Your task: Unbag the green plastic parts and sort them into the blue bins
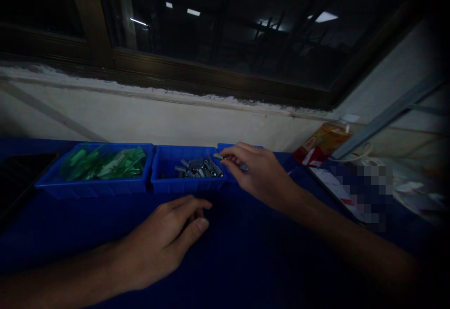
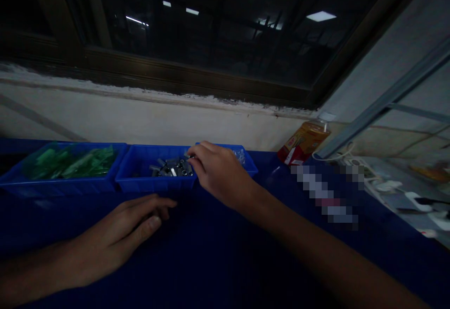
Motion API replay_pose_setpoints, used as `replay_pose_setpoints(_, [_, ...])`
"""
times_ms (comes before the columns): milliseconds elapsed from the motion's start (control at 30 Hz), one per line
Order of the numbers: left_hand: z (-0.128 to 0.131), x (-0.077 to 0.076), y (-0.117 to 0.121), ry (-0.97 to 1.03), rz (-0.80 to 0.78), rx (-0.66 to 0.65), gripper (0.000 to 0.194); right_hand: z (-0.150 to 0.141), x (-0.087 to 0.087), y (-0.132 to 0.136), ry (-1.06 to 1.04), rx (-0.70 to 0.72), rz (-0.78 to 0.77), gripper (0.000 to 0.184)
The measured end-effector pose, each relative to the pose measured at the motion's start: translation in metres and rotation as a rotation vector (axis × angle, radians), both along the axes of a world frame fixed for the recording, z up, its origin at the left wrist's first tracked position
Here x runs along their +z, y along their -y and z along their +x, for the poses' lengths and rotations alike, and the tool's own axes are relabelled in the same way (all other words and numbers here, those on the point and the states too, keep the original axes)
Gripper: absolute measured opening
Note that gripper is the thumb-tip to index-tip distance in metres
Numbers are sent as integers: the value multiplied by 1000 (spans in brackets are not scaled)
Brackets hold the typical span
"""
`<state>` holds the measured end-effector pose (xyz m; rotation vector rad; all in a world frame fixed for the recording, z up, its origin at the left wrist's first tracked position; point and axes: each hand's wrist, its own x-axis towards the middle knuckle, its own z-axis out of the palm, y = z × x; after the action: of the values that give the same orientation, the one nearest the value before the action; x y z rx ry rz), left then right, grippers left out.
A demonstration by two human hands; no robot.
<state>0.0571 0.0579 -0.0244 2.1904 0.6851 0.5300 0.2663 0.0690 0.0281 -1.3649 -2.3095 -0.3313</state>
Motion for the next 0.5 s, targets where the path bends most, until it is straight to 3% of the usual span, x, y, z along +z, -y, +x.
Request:
replay_pose_setpoints(167, [-1, 1, 1, -25, 26, -33, 30, 2, 0, -34, 218, -8, -87, 14])
replay_pose_setpoints(367, [-1, 5, 1, -37, 33, -100, 27, -8, -1, -41, 473, 27, -64, 15])
replay_pose_setpoints(500, [0, 6, 1, -38, 26, -119, 27, -22, 5, -44, 558, 7, -145, 21])
